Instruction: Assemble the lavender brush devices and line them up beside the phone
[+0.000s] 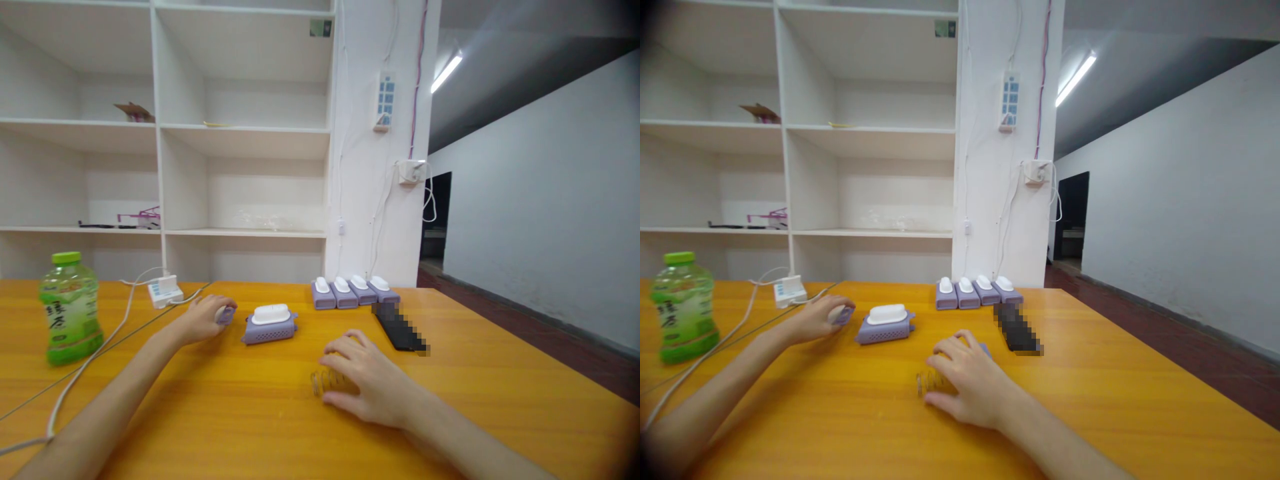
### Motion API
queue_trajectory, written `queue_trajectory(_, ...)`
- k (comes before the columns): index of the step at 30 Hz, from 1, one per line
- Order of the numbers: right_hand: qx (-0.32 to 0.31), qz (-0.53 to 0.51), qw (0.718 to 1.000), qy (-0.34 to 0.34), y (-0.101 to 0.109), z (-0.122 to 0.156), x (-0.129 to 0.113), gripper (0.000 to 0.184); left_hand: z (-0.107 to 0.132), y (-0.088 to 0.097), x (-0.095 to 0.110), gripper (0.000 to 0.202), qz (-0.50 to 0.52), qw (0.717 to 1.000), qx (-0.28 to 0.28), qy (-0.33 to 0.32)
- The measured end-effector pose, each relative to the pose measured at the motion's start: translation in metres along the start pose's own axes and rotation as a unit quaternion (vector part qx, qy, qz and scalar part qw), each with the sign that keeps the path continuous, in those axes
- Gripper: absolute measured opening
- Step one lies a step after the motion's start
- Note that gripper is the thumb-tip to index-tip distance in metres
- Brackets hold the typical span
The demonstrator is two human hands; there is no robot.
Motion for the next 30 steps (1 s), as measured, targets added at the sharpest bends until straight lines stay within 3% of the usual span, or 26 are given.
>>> queue_trajectory(5, -0.012, -0.015, 1.000, -0.025, 0.009, 0.005, 0.024, 0.055, -0.001, -0.001, -0.002, 0.051, 0.031, 0.998, -0.043, -0.033)
queue_trajectory(8, -0.015, -0.030, 0.999, -0.043, 0.014, 0.009, 0.043, 0.063, -0.006, 0.011, 0.018, 0.039, 0.045, 0.997, -0.018, -0.066)
queue_trajectory(10, 0.002, -0.043, 0.998, -0.055, 0.015, 0.010, 0.053, 0.058, -0.007, 0.019, 0.049, 0.030, 0.057, 0.994, 0.014, -0.092)
queue_trajectory(13, 0.068, -0.122, 0.983, -0.117, 0.010, 0.011, 0.071, 0.035, 0.005, 0.021, 0.118, 0.025, 0.101, 0.982, 0.062, -0.145)
queue_trajectory(16, 0.125, -0.186, 0.957, -0.183, -0.005, 0.010, 0.082, 0.048, 0.032, -0.002, 0.196, 0.022, 0.167, 0.956, 0.034, -0.238)
queue_trajectory(19, 0.155, -0.196, 0.946, -0.205, -0.017, 0.007, 0.077, 0.051, 0.054, -0.038, 0.241, 0.025, 0.140, 0.953, -0.010, -0.270)
queue_trajectory(23, 0.168, -0.209, 0.940, -0.208, -0.023, 0.000, 0.053, 0.044, 0.060, -0.069, 0.252, 0.015, 0.084, 0.962, -0.049, -0.256)
queue_trajectory(30, 0.147, -0.250, 0.935, -0.204, -0.030, -0.004, 0.022, 0.029, 0.059, -0.068, 0.253, 0.014, 0.045, 0.966, -0.036, -0.253)
Point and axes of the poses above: each hand's wrist, its own z-axis away from the middle knuckle, its own y-axis out of the back of the hand, x = y × z, the point moved 6 cm from there along -z, towards the middle knuckle, and after that the axes turned 5 degrees about -y, right-handed, at the moved point
